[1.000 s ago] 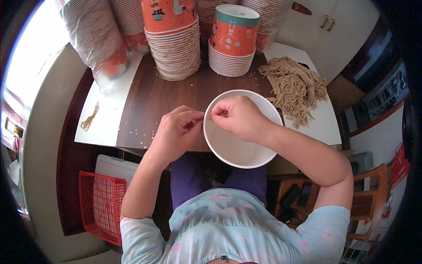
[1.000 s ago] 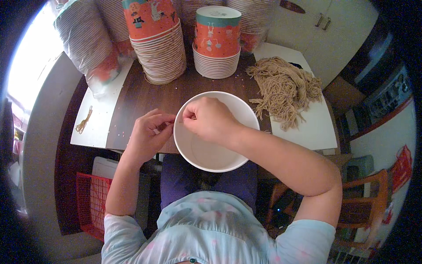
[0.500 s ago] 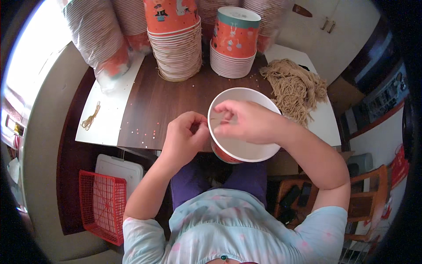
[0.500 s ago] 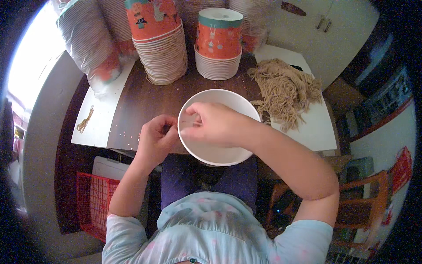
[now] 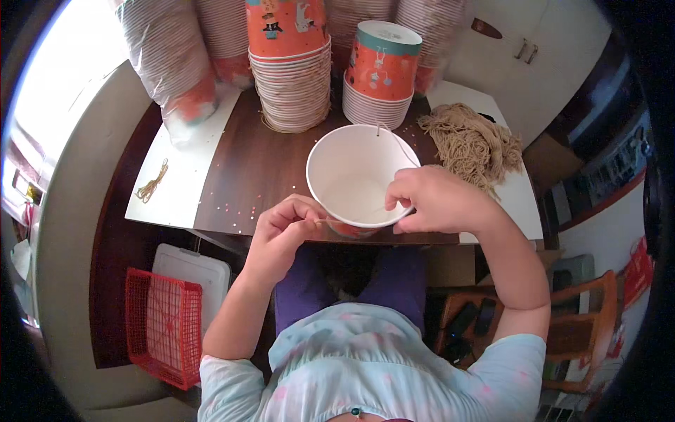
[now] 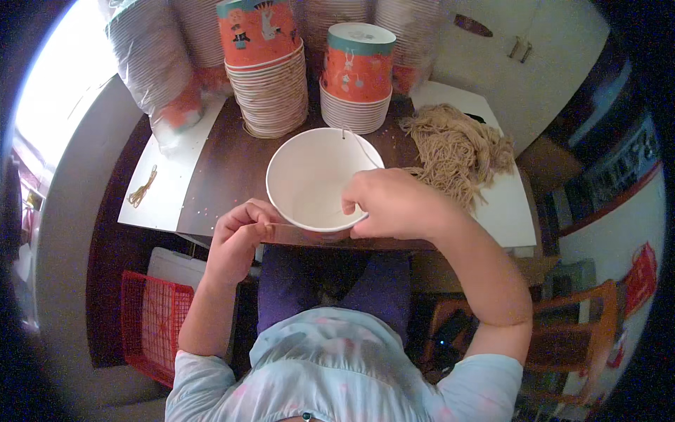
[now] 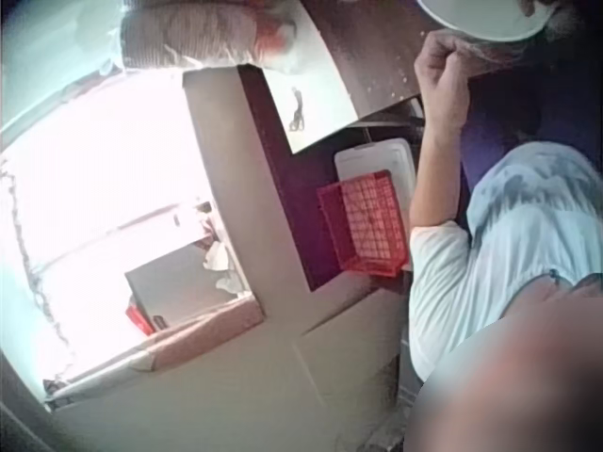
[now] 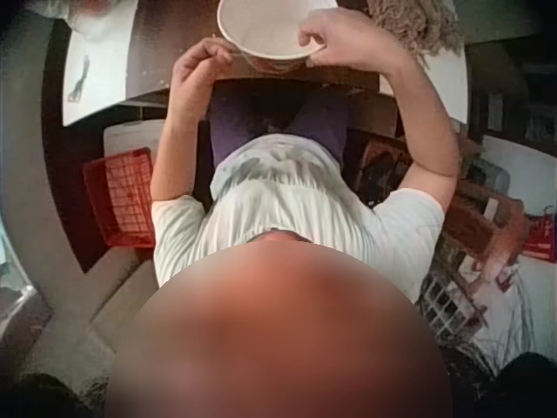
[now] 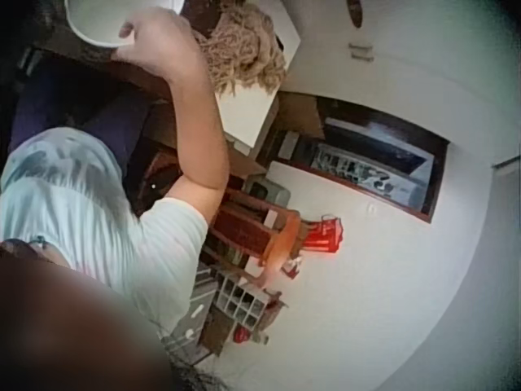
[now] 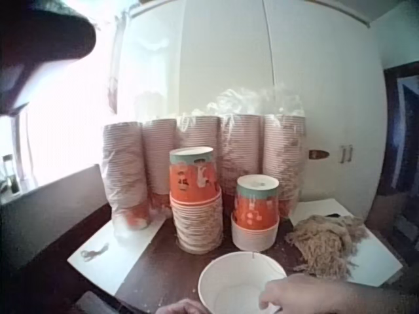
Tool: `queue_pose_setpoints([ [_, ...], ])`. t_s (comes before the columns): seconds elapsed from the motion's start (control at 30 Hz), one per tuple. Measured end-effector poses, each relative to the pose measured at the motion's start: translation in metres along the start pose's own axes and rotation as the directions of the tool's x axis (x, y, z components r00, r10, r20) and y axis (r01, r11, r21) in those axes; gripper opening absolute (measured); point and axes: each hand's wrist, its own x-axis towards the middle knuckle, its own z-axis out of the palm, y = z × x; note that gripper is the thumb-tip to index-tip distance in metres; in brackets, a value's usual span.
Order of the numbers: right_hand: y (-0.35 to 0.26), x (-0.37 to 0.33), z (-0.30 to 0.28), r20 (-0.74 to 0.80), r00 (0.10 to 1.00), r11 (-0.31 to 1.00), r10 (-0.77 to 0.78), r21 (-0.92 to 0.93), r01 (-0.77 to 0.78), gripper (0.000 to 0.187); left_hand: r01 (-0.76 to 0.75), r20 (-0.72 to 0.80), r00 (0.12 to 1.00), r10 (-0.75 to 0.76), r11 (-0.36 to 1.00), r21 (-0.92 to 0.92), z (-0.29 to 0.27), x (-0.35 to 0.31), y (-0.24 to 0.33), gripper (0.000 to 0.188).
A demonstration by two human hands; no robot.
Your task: Thread thin strings through the pre-drilled holes of paper buckets and tie knots to secure them as handles.
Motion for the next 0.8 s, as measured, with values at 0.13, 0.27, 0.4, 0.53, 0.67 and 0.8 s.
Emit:
queue_pose_setpoints([
  [0.13, 0.001, 0.007, -0.002, -0.067, 0.997, 0.998, -0.046, -0.045, 0.043, 0.027, -0.022, 0.004, 1.000, 0.022, 0.999, -0.041, 0.000, -0.001, 0.002, 0.005],
  [0.27, 0.000, 0.010, 0.003, -0.058, 0.997, 0.997, -0.051, 0.059, 0.054, 0.025, -0.018, -0.082, 0.997, 0.012, 0.997, -0.070, -0.003, -0.009, -0.010, 0.007],
  [0.4, -0.008, 0.011, 0.004, -0.088, 0.990, 0.992, -0.106, 0.053, 0.111, 0.020, -0.038, -0.128, 0.991, 0.050, 0.995, 0.091, -0.010, -0.020, -0.029, 0.007],
  [0.53, -0.008, 0.014, 0.005, -0.137, 0.988, 0.970, -0.067, 0.221, 0.097, 0.012, -0.060, -0.164, 0.983, 0.086, 0.986, 0.157, -0.015, -0.026, -0.039, 0.007],
  [0.67, -0.006, 0.018, 0.003, -0.280, 0.960, 0.965, -0.006, 0.249, 0.078, 0.010, -0.071, -0.156, 0.982, 0.107, 0.973, 0.220, -0.016, -0.027, -0.038, 0.006],
  [0.8, -0.008, 0.020, 0.002, -0.299, 0.946, 0.892, 0.122, 0.451, 0.027, 0.011, -0.054, -0.164, 0.981, 0.106, 0.954, 0.294, -0.016, -0.029, -0.037, 0.004],
])
